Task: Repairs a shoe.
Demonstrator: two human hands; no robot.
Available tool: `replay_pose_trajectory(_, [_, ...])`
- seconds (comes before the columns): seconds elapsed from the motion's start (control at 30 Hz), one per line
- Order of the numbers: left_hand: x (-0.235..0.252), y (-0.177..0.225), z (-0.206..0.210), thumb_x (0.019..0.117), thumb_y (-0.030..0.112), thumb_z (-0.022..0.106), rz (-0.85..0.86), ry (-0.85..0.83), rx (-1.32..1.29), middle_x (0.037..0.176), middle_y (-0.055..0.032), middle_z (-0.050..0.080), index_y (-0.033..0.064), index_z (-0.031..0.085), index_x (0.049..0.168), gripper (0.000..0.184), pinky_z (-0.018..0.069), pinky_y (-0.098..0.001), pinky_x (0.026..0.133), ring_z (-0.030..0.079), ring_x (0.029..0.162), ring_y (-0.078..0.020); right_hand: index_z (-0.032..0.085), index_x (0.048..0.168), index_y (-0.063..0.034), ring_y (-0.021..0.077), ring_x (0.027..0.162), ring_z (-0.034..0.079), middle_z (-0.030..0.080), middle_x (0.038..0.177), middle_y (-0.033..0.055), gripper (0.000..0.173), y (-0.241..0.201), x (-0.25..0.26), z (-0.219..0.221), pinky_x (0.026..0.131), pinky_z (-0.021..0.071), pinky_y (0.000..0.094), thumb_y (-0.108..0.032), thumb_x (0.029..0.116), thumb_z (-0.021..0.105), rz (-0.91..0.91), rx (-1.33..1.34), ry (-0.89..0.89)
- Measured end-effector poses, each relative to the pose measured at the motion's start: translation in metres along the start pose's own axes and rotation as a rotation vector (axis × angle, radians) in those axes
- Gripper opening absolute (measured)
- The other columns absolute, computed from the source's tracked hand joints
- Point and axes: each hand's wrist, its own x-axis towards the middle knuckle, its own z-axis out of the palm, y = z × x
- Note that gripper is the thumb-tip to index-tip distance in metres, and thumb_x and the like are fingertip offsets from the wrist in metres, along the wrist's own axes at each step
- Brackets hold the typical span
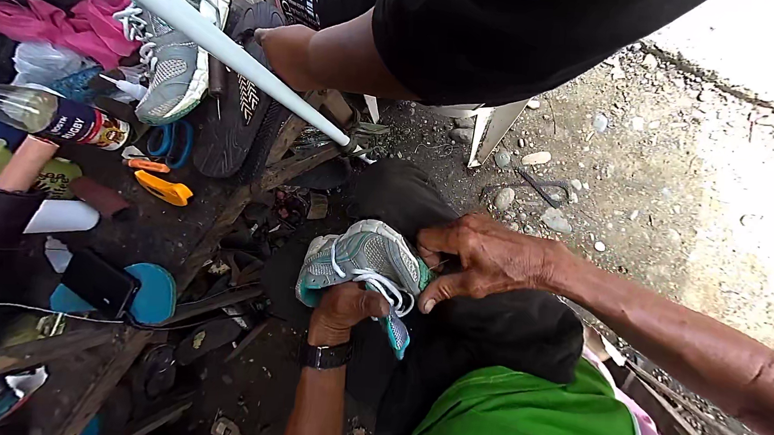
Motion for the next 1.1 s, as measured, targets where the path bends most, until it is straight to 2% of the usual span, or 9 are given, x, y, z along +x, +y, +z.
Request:
replay_pose_trajectory(0.27, [0.018,-0.008,0.022,0.0711,0.012,0.088,-0.003,0.272,-0.059,0.091,0.0004,0.077,0.0127,0.078,0.098,0.029,0.0605,-0.0241,0.081,0.073,0.083,-0.0054,0.063,0.099,-0.0089,0.0231,0.069,0.063,0.061,0.081,0.0064,0.05,-0.019,0.007,-0.002,0.056,0.0482,0.0425,-0.058,0.0962,0.06,0.032,-0.206,0.028])
replay_pose_trajectory(0.37, [0.016,-0.007,0.021,0.0703,0.01,0.088,0.004,0.257,-0.074,0.095,0.0015,0.078,0.0136,0.078,0.101,0.033,0.0605,-0.023,0.083,0.073,0.087,-0.0045,0.07,0.121,-0.0107,0.0064,0.079,0.063,0.07,0.093,-0.0016,0.044,-0.014,-0.015,-0.018,0.069,0.0528,0.0255,-0.048,0.0992,0.064,0.037,0.155,0.137])
replay_pose_trajectory(0.47, [0.01,-0.006,0.018,0.0756,0.01,0.085,0.024,0.184,-0.076,0.1,0.0031,0.078,0.0147,0.078,0.107,0.032,0.0587,-0.021,0.088,0.073,0.093,-0.0027,0.071,0.111,-0.0139,-0.0008,0.064,0.058,0.069,0.084,-0.0071,0.022,0.001,-0.05,-0.042,0.054,0.0477,0.0144,-0.03,0.0967,0.071,0.2,0.525,0.34])
replay_pose_trajectory(0.53, [0.007,-0.007,0.015,0.0768,0.011,0.085,0.025,0.158,-0.067,0.101,0.0036,0.078,0.0152,0.078,0.108,0.032,0.0582,-0.0206,0.088,0.072,0.093,-0.0023,0.063,0.113,-0.0172,0.0061,0.058,0.059,0.069,0.087,-0.0025,0.022,0.028,-0.074,-0.055,0.047,0.0479,0.0203,-0.023,0.0926,0.07,0.476,0.427,0.451])
replay_pose_trajectory(0.63, [0.007,-0.007,0.012,0.0772,0.01,0.084,0.032,0.129,-0.069,0.103,0.0044,0.078,0.0158,0.078,0.109,0.033,0.0576,-0.0203,0.09,0.072,0.095,-0.0019,0.051,0.14,-0.0112,0.017,0.072,0.068,0.07,0.105,0.0078,0.044,0.057,-0.102,-0.057,0.06,0.0589,0.0365,-0.012,0.0969,0.062,0.719,0.304,0.394])
replay_pose_trajectory(0.7, [0.006,-0.008,0.011,0.0788,0.008,0.083,0.044,0.099,-0.08,0.104,0.0047,0.078,0.0158,0.077,0.111,0.034,0.0573,-0.0201,0.091,0.072,0.096,-0.0016,0.055,0.144,-0.0132,0.0112,0.073,0.069,0.073,0.1,0.0014,0.047,0.049,-0.103,-0.046,0.063,0.0603,0.0303,-0.02,0.0969,0.061,0.613,0.319,0.35])
replay_pose_trajectory(0.77, [0.005,-0.009,0.009,0.0808,0.009,0.082,0.047,0.065,-0.083,0.106,0.0051,0.078,0.0159,0.077,0.113,0.033,0.0567,-0.0196,0.092,0.072,0.098,-0.0009,0.065,0.132,-0.0131,0.0037,0.076,0.067,0.074,0.099,-0.0045,0.037,0.03,-0.092,-0.031,0.066,0.0579,0.0208,-0.029,0.0981,0.066,0.421,0.435,0.315])
replay_pose_trajectory(0.9, [0.002,-0.007,0.01,0.0811,0.008,0.081,0.014,0.067,-0.112,0.106,0.0037,0.078,0.0147,0.077,0.111,0.031,0.0572,-0.0204,0.091,0.072,0.097,-0.0022,0.068,0.131,-0.0071,-0.0019,0.083,0.062,0.072,0.104,-0.0011,0.033,-0.003,-0.061,0.003,0.074,0.0531,0.0151,-0.025,0.1046,0.06,0.13,0.596,0.179])
replay_pose_trajectory(1.1, [-0.002,-0.008,0.011,0.0809,0.008,0.082,0.021,0.069,-0.112,0.107,0.0037,0.078,0.0153,0.077,0.113,0.033,0.0569,-0.0212,0.093,0.072,0.099,-0.0027,0.072,0.125,-0.0061,0.0,0.093,0.066,0.074,0.106,0.002,0.03,-0.016,-0.04,0.024,0.084,0.0544,0.0169,-0.022,0.1083,0.052,0.073,0.567,0.191])
